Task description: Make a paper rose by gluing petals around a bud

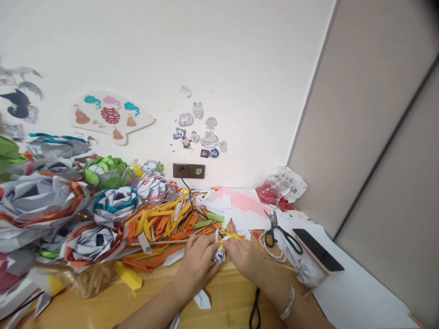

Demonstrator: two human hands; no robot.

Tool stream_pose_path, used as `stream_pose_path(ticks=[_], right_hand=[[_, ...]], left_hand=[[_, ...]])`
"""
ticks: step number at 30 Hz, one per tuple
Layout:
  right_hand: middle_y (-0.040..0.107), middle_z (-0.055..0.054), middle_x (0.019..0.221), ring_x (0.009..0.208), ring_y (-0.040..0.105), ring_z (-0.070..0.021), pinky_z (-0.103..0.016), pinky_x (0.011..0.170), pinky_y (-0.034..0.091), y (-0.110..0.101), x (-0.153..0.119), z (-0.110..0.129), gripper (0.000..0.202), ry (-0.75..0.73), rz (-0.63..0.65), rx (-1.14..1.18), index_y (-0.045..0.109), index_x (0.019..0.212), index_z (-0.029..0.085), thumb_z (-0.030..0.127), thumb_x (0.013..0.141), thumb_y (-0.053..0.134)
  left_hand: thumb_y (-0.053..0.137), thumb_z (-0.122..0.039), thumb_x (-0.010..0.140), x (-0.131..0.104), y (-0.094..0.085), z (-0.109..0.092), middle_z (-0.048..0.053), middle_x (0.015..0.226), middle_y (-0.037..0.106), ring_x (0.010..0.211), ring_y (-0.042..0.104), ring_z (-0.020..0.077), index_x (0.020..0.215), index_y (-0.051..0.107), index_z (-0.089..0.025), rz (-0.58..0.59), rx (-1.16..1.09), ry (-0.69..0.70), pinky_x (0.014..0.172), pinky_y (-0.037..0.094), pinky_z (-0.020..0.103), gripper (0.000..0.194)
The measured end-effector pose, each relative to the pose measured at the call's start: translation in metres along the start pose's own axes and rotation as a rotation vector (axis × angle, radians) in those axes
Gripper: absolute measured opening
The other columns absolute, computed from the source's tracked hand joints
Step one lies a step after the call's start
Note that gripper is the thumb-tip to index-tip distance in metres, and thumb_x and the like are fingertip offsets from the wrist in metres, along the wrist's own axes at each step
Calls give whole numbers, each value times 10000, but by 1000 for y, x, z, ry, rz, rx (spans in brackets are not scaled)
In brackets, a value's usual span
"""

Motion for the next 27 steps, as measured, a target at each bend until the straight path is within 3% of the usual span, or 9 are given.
stream_pose_path(ticks=[6, 11, 20, 27], right_hand=[[593, -14, 626, 539, 581, -146, -248, 475, 371, -4, 5, -1, 330, 126, 67, 81, 516, 814, 174, 218, 972, 230], [610, -5, 655, 556, 600, -141, -232, 482, 359, -12, 8, -3, 228, 169, 89, 173, 488, 806, 188, 251, 959, 330], [631, -20, 638, 546, 608, -154, -242, 484, 352, -7, 4, -4, 244, 205, 76, 68, 533, 829, 176, 259, 955, 341], [655, -45, 700, 615, 606, -163, -261, 549, 391, -11, 5, -2, 244, 276, -52, 57, 573, 880, 169, 285, 941, 367]], left_hand=[[558, -161, 765, 0, 0, 0, 74, 916, 664, 837, 570, 208, 1032, 547, -185, 1, 9, 12, 830, 360, 390, 268], [541, -152, 765, 0, 1, 0, 76, 944, 666, 854, 573, 208, 1024, 550, -188, 29, 25, 22, 829, 355, 383, 261], [527, -133, 786, 2, 0, -1, 86, 960, 669, 859, 575, 218, 1030, 537, -182, 34, 21, 33, 837, 346, 400, 250], [528, -154, 795, 2, -1, 0, 87, 953, 666, 858, 579, 213, 1045, 543, -180, 14, 32, 12, 836, 354, 392, 251]])
Point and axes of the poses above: each hand's wrist, its own x-axis towards the middle knuckle, its own y-axis out of the palm, z = x × y, the point moved 2 cm from there along x, towards the middle knuckle
